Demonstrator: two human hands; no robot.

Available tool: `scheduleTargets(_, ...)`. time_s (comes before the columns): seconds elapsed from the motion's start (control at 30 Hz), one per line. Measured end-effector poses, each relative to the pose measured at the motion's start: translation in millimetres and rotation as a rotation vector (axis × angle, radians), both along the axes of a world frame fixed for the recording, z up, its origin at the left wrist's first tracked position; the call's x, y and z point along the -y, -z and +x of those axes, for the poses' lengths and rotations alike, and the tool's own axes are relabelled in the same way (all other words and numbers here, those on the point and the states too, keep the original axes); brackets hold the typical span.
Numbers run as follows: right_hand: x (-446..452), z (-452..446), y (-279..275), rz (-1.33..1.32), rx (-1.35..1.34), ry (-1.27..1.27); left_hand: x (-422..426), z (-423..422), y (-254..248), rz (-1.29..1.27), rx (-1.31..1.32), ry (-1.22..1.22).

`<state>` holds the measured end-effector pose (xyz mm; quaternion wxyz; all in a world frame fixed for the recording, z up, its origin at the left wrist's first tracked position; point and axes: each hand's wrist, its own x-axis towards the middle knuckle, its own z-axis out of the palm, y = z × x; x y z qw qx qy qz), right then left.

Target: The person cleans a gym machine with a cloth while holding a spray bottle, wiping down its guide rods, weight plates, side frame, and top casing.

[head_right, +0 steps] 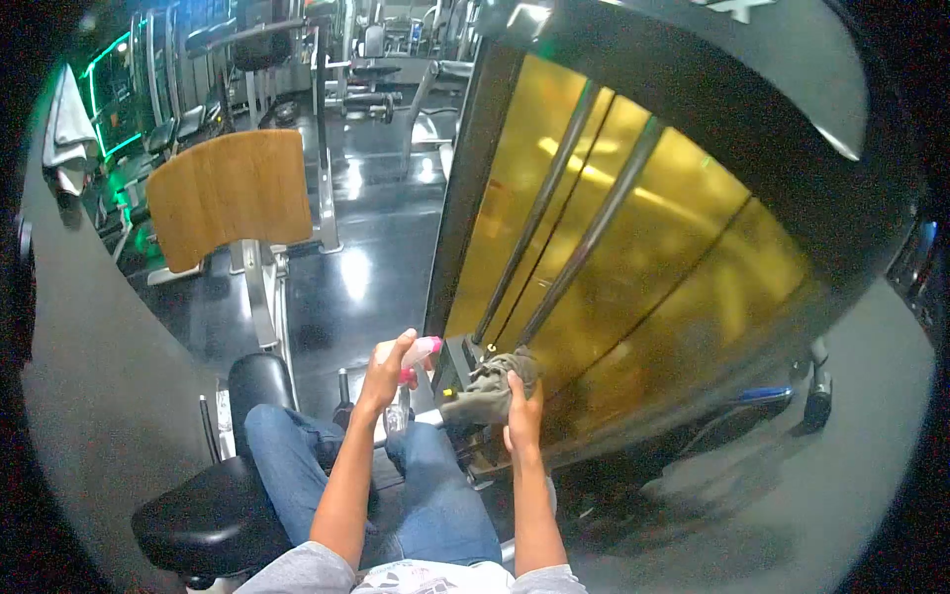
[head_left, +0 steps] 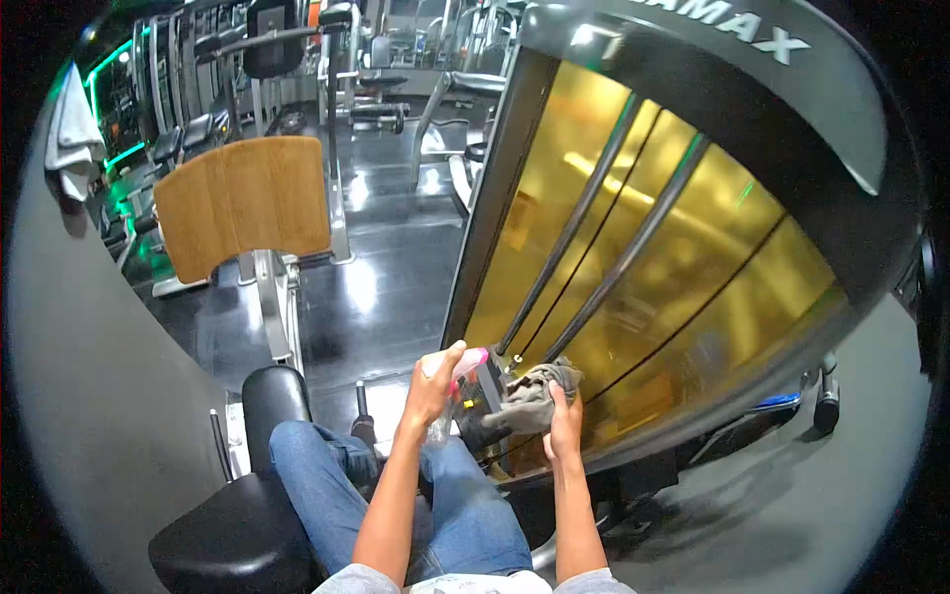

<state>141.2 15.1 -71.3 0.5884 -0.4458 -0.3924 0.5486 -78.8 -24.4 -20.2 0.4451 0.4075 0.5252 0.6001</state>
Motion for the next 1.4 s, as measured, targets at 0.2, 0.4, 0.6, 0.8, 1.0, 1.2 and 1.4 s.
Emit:
scheduleTargets(0.2,44,31,-38,0.122,-0.124,-0.172,21,30,-39,0.085,-0.035,0.123)
scheduleTargets(0.4,100,71,-62,0.002,-0.382,-0.303,39,81,-74,0.213,-0.167,0.293)
scheduleTargets(0.6,144,117,-79,0.36,0.046,0.032,52,137,-91,0.315,-0.268,0.419)
scheduleTargets(0.8,151,166,-45,0.343,-0.029,0.472,60,193,-90,0.739,-0.737,0.248)
scheduleTargets(1.0,151,174,-30,0.318,-0.138,0.555,60,226,-73,0.683,-0.763,0.194)
scheduleTargets(1.2,143,155,-25,0.299,-0.25,0.545,55,241,-73,0.66,-0.888,0.059)
scheduleTargets(1.4,97,113,-36,0.428,-0.029,0.676,48,236,-66,0.68,-0.853,0.021)
